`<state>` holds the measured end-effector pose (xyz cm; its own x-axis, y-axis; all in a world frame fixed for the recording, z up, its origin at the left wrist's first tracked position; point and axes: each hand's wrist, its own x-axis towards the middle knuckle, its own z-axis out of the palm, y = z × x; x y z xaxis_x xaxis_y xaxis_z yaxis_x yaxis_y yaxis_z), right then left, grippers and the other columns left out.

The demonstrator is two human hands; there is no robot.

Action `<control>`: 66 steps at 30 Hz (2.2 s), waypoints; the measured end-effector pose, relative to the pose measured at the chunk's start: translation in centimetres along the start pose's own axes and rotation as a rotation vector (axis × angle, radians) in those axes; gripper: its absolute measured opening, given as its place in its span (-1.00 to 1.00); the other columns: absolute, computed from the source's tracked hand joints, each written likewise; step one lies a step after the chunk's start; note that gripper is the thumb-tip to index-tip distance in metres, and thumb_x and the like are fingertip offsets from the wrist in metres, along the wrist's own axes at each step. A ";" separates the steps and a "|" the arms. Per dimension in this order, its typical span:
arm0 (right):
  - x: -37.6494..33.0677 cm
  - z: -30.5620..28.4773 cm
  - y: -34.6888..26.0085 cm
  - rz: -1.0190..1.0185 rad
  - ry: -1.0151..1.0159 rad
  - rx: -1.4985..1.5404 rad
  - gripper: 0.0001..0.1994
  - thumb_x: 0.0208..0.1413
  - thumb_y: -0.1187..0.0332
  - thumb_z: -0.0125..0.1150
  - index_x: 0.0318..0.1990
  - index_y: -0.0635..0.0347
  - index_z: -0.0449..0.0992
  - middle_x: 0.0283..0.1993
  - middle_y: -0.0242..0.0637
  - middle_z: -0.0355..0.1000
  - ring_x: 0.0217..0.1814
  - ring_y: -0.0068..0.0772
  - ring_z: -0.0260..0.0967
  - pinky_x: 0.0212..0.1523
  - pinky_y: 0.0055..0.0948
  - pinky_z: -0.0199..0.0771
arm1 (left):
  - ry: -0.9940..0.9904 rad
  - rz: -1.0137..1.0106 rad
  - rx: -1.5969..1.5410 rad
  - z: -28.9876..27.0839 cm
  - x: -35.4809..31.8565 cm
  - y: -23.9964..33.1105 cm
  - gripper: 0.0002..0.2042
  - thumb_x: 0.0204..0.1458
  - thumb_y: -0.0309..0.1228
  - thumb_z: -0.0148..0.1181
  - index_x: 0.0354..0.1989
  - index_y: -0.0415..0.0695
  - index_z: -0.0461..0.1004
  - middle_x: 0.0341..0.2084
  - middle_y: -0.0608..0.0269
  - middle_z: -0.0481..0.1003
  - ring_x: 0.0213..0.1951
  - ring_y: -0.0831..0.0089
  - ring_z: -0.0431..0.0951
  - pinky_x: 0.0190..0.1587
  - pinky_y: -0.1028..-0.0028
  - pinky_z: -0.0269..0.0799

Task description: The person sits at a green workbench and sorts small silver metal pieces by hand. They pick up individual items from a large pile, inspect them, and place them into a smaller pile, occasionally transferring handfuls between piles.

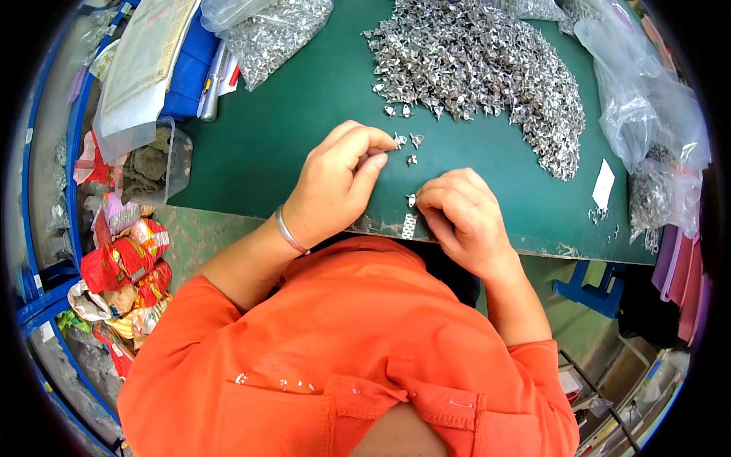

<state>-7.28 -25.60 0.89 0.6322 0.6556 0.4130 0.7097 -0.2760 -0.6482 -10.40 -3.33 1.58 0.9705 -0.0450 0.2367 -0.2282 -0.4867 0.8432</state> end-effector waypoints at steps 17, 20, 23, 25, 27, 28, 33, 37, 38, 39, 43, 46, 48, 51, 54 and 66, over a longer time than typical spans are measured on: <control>3.8 -0.5 1.4 0.152 0.120 -0.037 -0.85 -0.02 0.63 0.28 -0.28 0.23 0.50 -0.30 -0.20 0.49 -0.23 -0.10 0.45 -0.18 -0.25 0.46 | -0.231 0.112 0.050 -0.4 0.2 1.2 -0.93 0.06 -0.56 0.29 -0.28 -0.24 0.57 -0.35 0.10 0.49 -0.32 0.17 0.53 -0.24 0.34 0.47; 4.3 -0.4 1.0 0.074 0.095 -0.044 -0.84 -0.02 0.63 0.28 -0.28 0.24 0.51 -0.29 -0.22 0.50 -0.22 -0.10 0.45 -0.17 -0.26 0.46 | -0.240 0.126 0.028 -0.9 -0.1 0.8 -0.92 0.08 -0.57 0.27 -0.26 -0.24 0.57 -0.34 0.09 0.51 -0.30 0.16 0.55 -0.23 0.34 0.48; 4.8 0.2 1.6 -0.041 0.004 -0.073 -0.85 -0.02 0.61 0.32 -0.28 0.23 0.52 -0.29 -0.21 0.50 -0.21 -0.10 0.45 -0.17 -0.27 0.47 | -0.098 0.064 0.099 -2.3 1.1 0.2 -0.92 0.12 -0.59 0.19 -0.23 -0.23 0.57 -0.35 0.10 0.52 -0.31 0.23 0.56 -0.24 0.38 0.47; 4.3 -0.7 1.7 0.084 -0.067 0.039 -0.87 -0.02 0.59 0.33 -0.30 0.24 0.53 -0.30 -0.20 0.49 -0.22 -0.10 0.46 -0.18 -0.26 0.48 | -0.044 -0.005 0.129 -3.1 1.2 0.1 -0.92 0.13 -0.61 0.18 -0.23 -0.23 0.55 -0.34 0.15 0.52 -0.33 0.31 0.55 -0.26 0.44 0.45; 4.3 -2.5 0.9 0.263 -0.227 0.172 -0.89 -0.01 0.57 0.34 -0.32 0.24 0.54 -0.32 -0.18 0.49 -0.22 -0.08 0.47 -0.19 -0.25 0.49 | -0.037 -0.028 0.135 -3.5 1.0 -0.2 -0.92 0.14 -0.61 0.18 -0.22 -0.23 0.55 -0.34 0.16 0.51 -0.34 0.34 0.55 -0.27 0.46 0.45; 4.5 -2.8 1.0 0.209 -0.225 0.156 -0.89 -0.01 0.57 0.34 -0.31 0.24 0.55 -0.31 -0.18 0.49 -0.22 -0.08 0.47 -0.18 -0.25 0.49 | -0.040 -0.033 0.136 -3.5 1.1 -0.3 -0.91 0.14 -0.61 0.18 -0.22 -0.23 0.55 -0.34 0.16 0.51 -0.34 0.35 0.55 -0.27 0.47 0.44; 6.1 -1.2 1.2 0.038 -0.075 0.059 -0.82 -0.01 0.58 0.33 -0.22 0.23 0.55 -0.27 -0.19 0.49 -0.15 -0.06 0.47 -0.12 -0.23 0.49 | -0.071 0.088 0.159 -1.6 1.7 -0.7 -0.86 0.08 -0.60 0.22 -0.18 -0.23 0.53 -0.31 0.09 0.49 -0.31 0.14 0.54 -0.24 0.34 0.48; 6.5 0.2 1.9 0.017 -0.036 0.004 -0.78 -0.02 0.59 0.33 -0.18 0.20 0.54 -0.25 -0.19 0.51 -0.13 -0.06 0.46 -0.12 -0.21 0.48 | -0.085 0.070 0.204 -1.2 1.8 -0.4 -0.81 0.02 -0.56 0.31 -0.18 -0.20 0.53 -0.29 0.12 0.47 -0.36 0.22 0.53 -0.27 0.34 0.47; 6.3 0.2 2.2 0.030 -0.049 -0.005 -0.78 -0.02 0.59 0.32 -0.18 0.20 0.54 -0.24 -0.19 0.51 -0.14 -0.06 0.47 -0.12 -0.21 0.48 | -0.094 0.059 0.204 -1.3 1.8 -0.3 -0.80 0.01 -0.55 0.33 -0.18 -0.19 0.53 -0.28 0.13 0.46 -0.38 0.24 0.52 -0.28 0.34 0.46; 6.1 0.1 2.5 0.066 -0.045 0.024 -0.82 0.00 0.61 0.30 -0.21 0.21 0.55 -0.27 -0.18 0.52 -0.18 -0.05 0.48 -0.16 -0.21 0.49 | -0.104 0.049 0.205 -1.3 1.7 -0.4 -0.79 -0.01 -0.54 0.35 -0.18 -0.18 0.53 -0.28 0.15 0.46 -0.39 0.26 0.52 -0.29 0.34 0.46; 5.6 -0.8 2.0 0.253 -0.040 0.100 -0.89 0.03 0.61 0.25 -0.27 0.25 0.56 -0.32 -0.16 0.51 -0.23 -0.07 0.49 -0.20 -0.24 0.50 | -0.110 0.056 0.248 -1.2 1.7 -0.5 -0.79 -0.02 -0.53 0.36 -0.20 -0.16 0.54 -0.28 0.17 0.46 -0.41 0.30 0.51 -0.30 0.35 0.45; 5.4 -1.0 2.2 0.219 -0.016 0.027 -0.87 0.03 0.59 0.28 -0.24 0.26 0.56 -0.29 -0.15 0.50 -0.19 -0.07 0.49 -0.16 -0.23 0.50 | -0.101 0.069 0.264 -1.1 1.8 -0.4 -0.81 -0.03 -0.55 0.36 -0.23 -0.15 0.54 -0.29 0.16 0.47 -0.38 0.25 0.52 -0.29 0.33 0.46; 5.6 -0.9 1.9 0.122 -0.056 0.103 -0.85 0.02 0.58 0.29 -0.22 0.27 0.56 -0.22 -0.16 0.50 -0.14 -0.05 0.47 -0.12 -0.21 0.48 | -0.087 0.096 0.278 -1.0 1.8 -0.7 -0.82 -0.04 -0.56 0.35 -0.25 -0.16 0.53 -0.30 0.14 0.48 -0.34 0.20 0.53 -0.28 0.32 0.46; 5.4 -0.9 1.7 0.005 -0.167 0.014 -0.80 -0.03 0.55 0.34 -0.20 0.24 0.56 -0.21 -0.20 0.47 -0.18 -0.07 0.40 -0.14 -0.22 0.45 | -0.057 0.202 0.190 -0.6 1.8 -1.1 -0.84 -0.05 -0.59 0.33 -0.29 -0.16 0.52 -0.32 0.11 0.49 -0.28 0.13 0.54 -0.24 0.30 0.47; 5.2 -2.4 1.3 0.027 -0.310 0.094 -0.80 -0.03 0.57 0.32 -0.20 0.24 0.56 -0.22 -0.20 0.46 -0.18 -0.08 0.40 -0.13 -0.22 0.45 | -0.128 0.297 0.167 -0.6 1.4 -0.5 -0.85 -0.05 -0.58 0.35 -0.32 -0.17 0.52 -0.34 0.12 0.49 -0.27 0.11 0.55 -0.20 0.27 0.49; 4.7 -4.3 3.4 0.172 -0.051 -0.082 -0.64 -0.07 0.75 0.11 -0.08 0.29 0.54 -0.09 -0.10 0.45 -0.03 0.02 0.41 0.02 -0.17 0.45 | -0.141 0.138 0.171 -1.8 5.4 -1.3 -0.83 0.06 -0.63 0.18 -0.16 -0.24 0.50 -0.27 0.04 0.50 -0.17 0.07 0.55 -0.09 0.27 0.48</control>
<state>-0.54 -26.50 3.39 0.7311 0.6283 0.2660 0.6169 -0.4421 -0.6512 -5.03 -1.32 2.60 0.9349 -0.2366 0.2646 -0.3548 -0.6071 0.7110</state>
